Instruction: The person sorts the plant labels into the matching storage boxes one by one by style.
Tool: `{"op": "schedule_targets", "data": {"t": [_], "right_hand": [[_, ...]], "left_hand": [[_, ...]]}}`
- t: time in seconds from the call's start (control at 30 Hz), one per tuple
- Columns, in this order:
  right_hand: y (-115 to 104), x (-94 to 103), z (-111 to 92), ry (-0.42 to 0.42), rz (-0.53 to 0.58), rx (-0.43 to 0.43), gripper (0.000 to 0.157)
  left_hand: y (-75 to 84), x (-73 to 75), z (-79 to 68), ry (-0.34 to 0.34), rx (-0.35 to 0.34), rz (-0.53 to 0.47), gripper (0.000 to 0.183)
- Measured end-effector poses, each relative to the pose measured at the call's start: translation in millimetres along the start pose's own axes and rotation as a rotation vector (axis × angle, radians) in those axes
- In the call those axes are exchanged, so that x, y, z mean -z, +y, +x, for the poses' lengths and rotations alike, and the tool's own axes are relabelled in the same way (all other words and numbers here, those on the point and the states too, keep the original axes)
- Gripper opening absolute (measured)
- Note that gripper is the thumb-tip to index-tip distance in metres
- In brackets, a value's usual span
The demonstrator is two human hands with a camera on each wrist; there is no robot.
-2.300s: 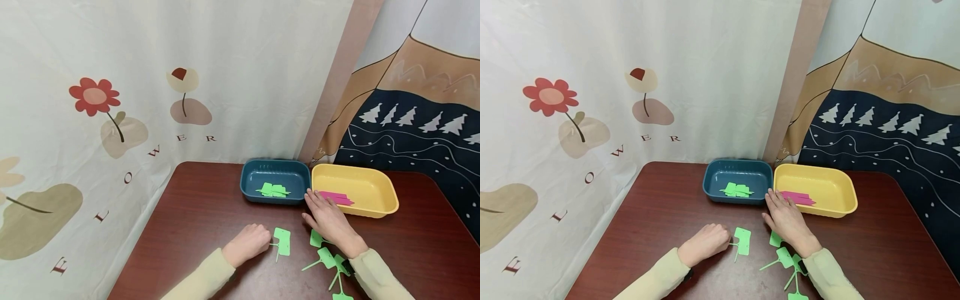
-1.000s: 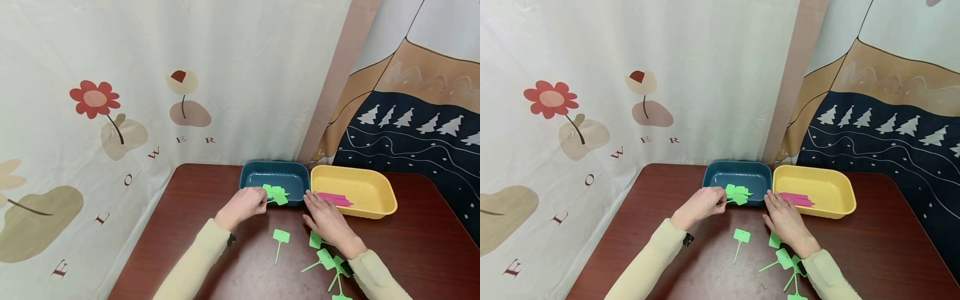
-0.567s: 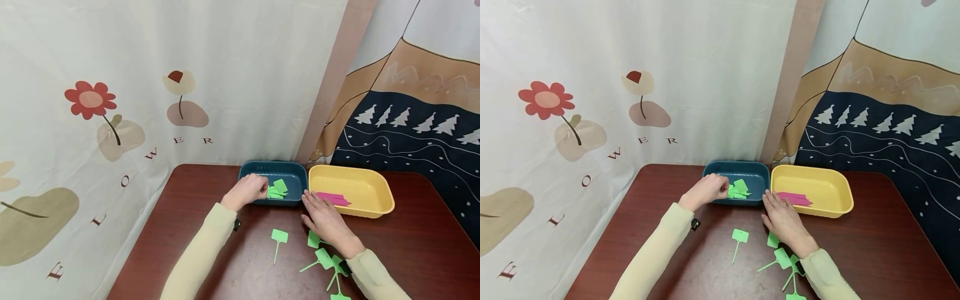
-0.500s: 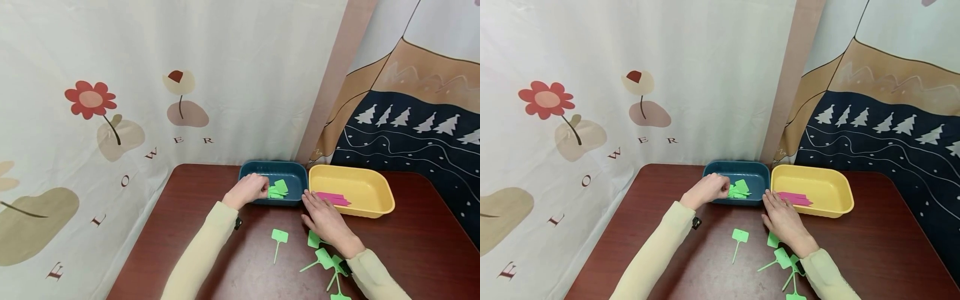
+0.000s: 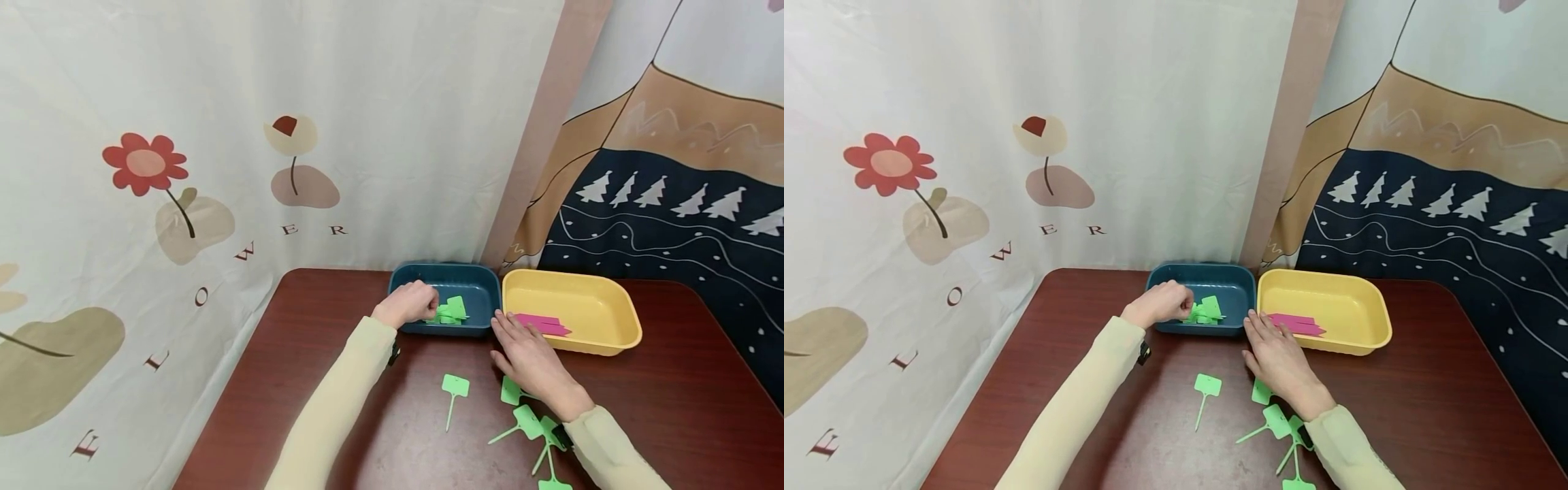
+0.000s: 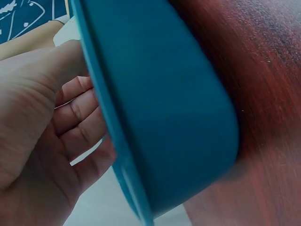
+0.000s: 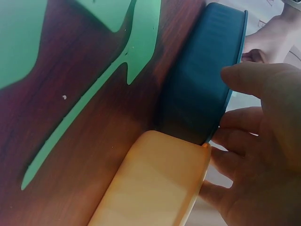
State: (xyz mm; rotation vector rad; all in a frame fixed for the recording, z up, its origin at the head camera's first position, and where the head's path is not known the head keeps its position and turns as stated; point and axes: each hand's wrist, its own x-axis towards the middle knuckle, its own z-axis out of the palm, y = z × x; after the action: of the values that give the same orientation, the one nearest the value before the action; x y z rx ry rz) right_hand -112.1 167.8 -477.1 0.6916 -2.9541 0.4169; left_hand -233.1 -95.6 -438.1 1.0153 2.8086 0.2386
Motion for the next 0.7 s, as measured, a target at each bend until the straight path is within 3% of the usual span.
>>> {"op": "schedule_targets", "data": {"t": [0.2,0.37,0.57,0.7], "right_hand": [[-0.7,-0.8,0.6,0.007,0.006,0.01,0.064],[-0.2,-2.1,1.4,0.007,0.01,0.012,0.065],[-0.2,-2.5,1.9,0.016,0.005,0.014,0.065],[-0.5,-2.0,2.0,0.023,0.003,0.018,0.065]], "left_hand": [[-0.7,-3.2,1.2,-0.002,0.038,-0.003,0.046],[1.5,-4.7,0.1,0.052,0.072,0.01,0.045],[26.2,-1.4,-14.2,0.194,0.02,0.048,0.011],[47.0,-4.5,-33.3,0.311,-0.058,0.087,0.01]]}}
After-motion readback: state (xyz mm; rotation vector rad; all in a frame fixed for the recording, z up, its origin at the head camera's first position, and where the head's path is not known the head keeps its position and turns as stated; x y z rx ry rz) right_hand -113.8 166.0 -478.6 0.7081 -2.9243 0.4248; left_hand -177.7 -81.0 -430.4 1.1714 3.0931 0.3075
